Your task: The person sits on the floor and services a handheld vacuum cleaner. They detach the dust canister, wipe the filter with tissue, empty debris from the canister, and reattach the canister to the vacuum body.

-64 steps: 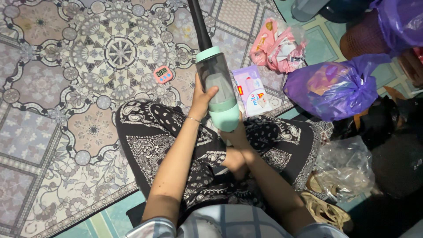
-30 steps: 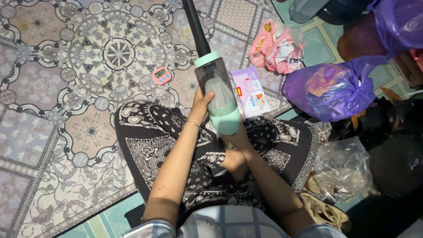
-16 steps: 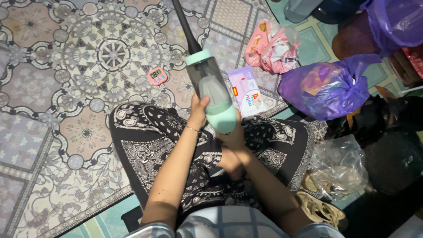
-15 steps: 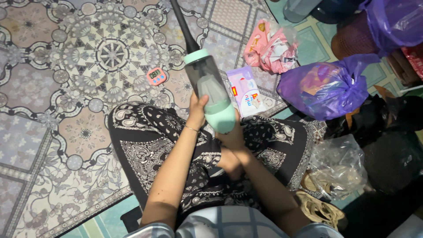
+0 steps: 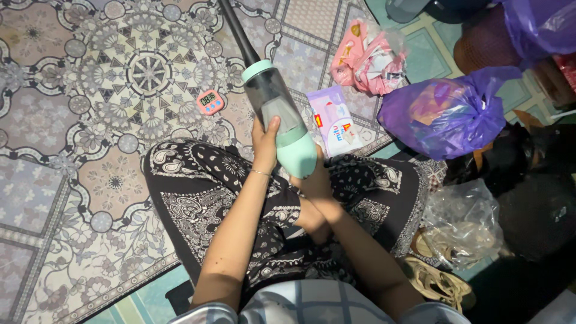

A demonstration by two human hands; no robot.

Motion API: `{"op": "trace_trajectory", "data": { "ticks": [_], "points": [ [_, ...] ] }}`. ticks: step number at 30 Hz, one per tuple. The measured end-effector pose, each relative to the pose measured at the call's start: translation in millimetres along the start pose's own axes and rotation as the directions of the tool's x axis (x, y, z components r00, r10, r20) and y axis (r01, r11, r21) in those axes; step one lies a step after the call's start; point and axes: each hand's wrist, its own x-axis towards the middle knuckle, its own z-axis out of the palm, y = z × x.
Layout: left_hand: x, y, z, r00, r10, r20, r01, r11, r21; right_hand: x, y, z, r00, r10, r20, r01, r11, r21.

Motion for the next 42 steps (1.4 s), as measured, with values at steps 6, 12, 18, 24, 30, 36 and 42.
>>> {"op": "trace_trajectory", "data": {
  "ticks": [6, 12, 18, 24, 30, 36, 42],
  "points": [
    [11, 13, 1, 1.000, 0.003, -0.013, -0.003, 0.999, -0.047, 6, -14, -11, 0.995, 0.070, 0.072, -0.065, 0.996, -0.064],
    [28, 35, -28, 0.998, 0.006, -0.069, -0.016, 0.991, -0.136, 26, -12, -32, 0.993, -0.068, 0.101, 0.091, 0.967, -0.238],
    [17, 33, -21, 0.993, -0.109, 0.052, 0.112, 0.992, -0.050, 91, -1, -31, 0.996, 0.080, 0.030, -0.050, 0.833, -0.551],
    [12, 25, -4, 0.981, -0.161, 0.113, 0.171, 0.981, -0.089, 98, -6, -23, 0.998, 0.022, 0.059, 0.027, 0.694, -0.719],
    [12, 22, 0, 0.967, -0.221, 0.128, 0.232, 0.969, -0.080, 90, -5, -16, 0.990, -0.078, 0.120, 0.136, 0.765, -0.629],
    [10, 19, 3, 0.964, -0.222, 0.149, 0.231, 0.972, -0.043, 85, -4, -24, 0.977, -0.212, -0.001, 0.174, 0.802, -0.571],
    [9, 13, 2, 0.947, -0.277, 0.165, 0.298, 0.947, -0.121, 51, -10, -23, 0.990, -0.094, 0.108, 0.063, 0.962, 0.264]
  ]
}}
